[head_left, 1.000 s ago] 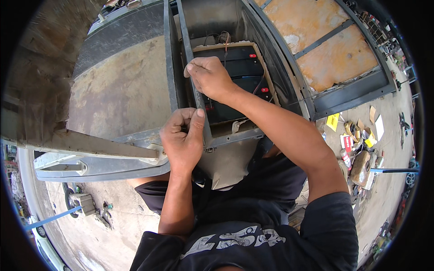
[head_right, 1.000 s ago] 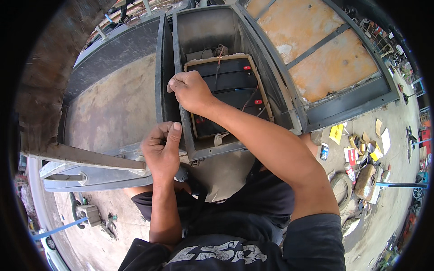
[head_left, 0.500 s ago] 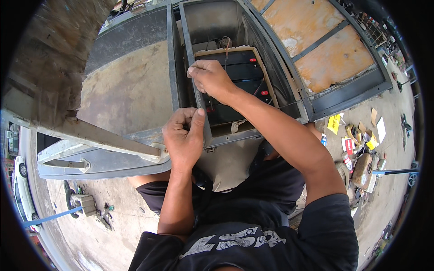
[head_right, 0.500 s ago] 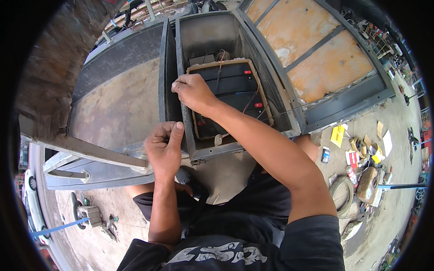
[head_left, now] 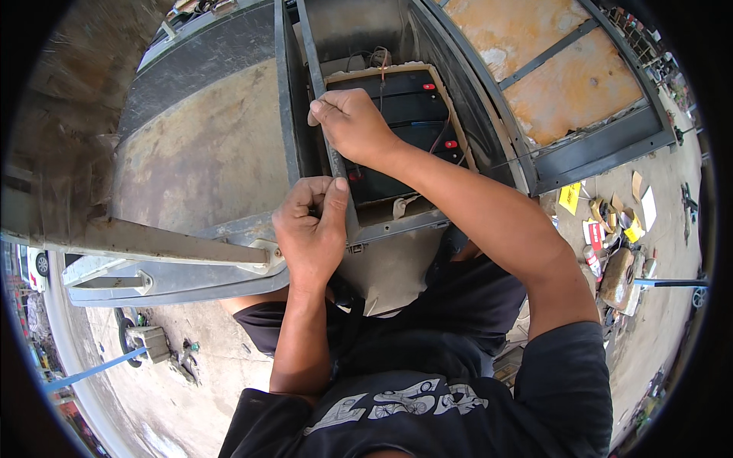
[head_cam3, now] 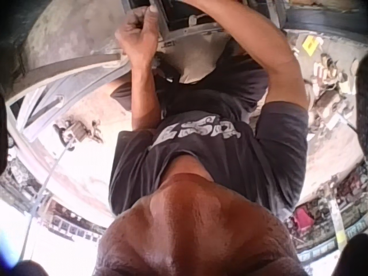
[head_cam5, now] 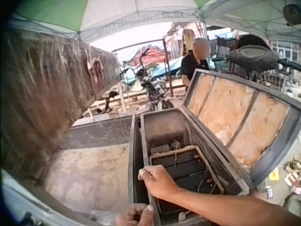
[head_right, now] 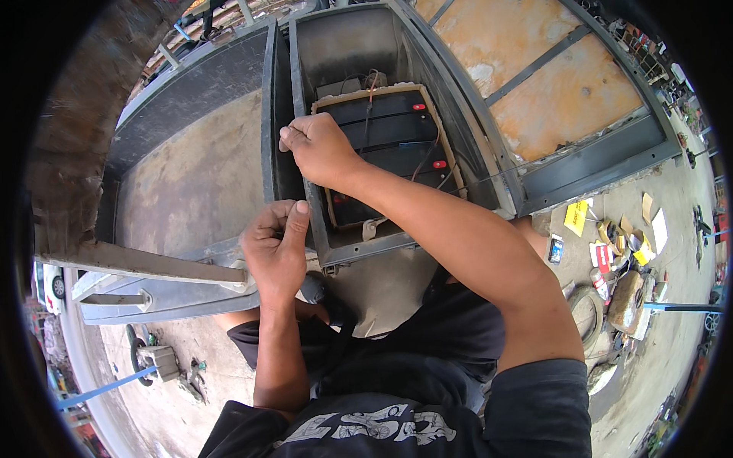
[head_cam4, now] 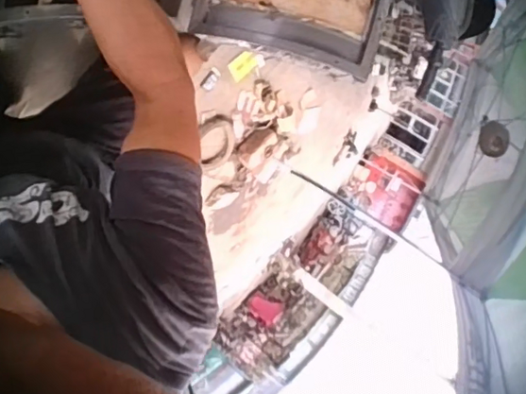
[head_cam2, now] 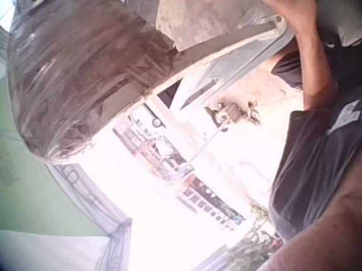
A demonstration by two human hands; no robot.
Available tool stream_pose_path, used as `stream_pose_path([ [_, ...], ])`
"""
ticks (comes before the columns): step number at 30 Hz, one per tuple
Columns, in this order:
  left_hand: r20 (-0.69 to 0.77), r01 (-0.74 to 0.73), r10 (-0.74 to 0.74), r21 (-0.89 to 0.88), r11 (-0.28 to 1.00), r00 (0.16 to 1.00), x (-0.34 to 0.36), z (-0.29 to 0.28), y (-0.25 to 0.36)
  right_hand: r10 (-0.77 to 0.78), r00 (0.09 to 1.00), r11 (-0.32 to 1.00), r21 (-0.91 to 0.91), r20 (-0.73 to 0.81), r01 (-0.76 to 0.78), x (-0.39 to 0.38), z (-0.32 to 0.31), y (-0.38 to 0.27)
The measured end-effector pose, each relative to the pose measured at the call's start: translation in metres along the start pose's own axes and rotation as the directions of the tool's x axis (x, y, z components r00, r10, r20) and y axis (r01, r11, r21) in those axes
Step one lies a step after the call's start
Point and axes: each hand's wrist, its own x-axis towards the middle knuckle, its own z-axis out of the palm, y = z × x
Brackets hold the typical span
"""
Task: The person opens a compartment on a three-wheeled vehicle and uses a screwdriver to tighten connections on a battery bank. They repeatedly adjust wires and terminals, then close the compartment cover.
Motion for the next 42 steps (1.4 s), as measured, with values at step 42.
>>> stream_pose_path([
  [42, -0.014, -0.04, 0.041, 0.063, 0.997, 0.999, 0.001, 0.003, 0.001, -0.159, 0.904, 0.98, -0.172, -0.397, 0.097, -0.01, 0.019, 0.005],
])
